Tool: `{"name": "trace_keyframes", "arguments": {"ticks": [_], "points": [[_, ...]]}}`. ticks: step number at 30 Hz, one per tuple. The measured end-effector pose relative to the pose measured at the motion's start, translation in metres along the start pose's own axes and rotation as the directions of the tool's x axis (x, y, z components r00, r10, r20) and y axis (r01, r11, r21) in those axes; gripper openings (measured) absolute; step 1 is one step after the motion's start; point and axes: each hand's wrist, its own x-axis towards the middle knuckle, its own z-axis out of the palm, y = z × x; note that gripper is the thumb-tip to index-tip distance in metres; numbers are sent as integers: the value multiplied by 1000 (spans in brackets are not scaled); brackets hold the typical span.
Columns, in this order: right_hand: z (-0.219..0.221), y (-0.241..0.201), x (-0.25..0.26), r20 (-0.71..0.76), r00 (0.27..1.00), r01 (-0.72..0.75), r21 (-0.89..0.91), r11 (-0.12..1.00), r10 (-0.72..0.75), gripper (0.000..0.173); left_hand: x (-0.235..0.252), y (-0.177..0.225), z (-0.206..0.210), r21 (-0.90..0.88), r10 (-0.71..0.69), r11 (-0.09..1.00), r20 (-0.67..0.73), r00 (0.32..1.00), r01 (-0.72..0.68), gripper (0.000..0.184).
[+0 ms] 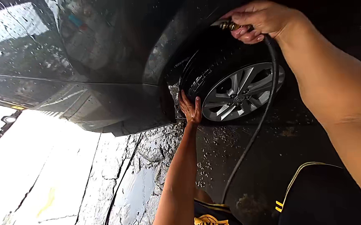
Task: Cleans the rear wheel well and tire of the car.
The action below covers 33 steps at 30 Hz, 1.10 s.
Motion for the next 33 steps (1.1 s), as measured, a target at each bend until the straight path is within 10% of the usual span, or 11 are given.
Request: {"name": "trace_keyframes", "arguments": {"ticks": [8,16,22,29,33], "points": [[-70,55,-9,-10,937,286,591,755,-348,35,0,1,-2,-20,8,1000,-2,1000,-8,87],[-29,21,53,184,980,-131,327,936,72,41,0,-2,0,-24,-2,1000,14,1000,3,88],[39,11,104,366,879,-339,34,940,304,26,-1,8,-6,-48,-23,999,50,998,26,91],[114,-13,59,168,896,-298,-457,838,410,36,7,4,-4,-91,43,995,42,998,-39,93],[102,-53,-10,3,965,-236,-425,874,262,38,18,0,-40,-577,-122,789,192,974,212,64]]}}
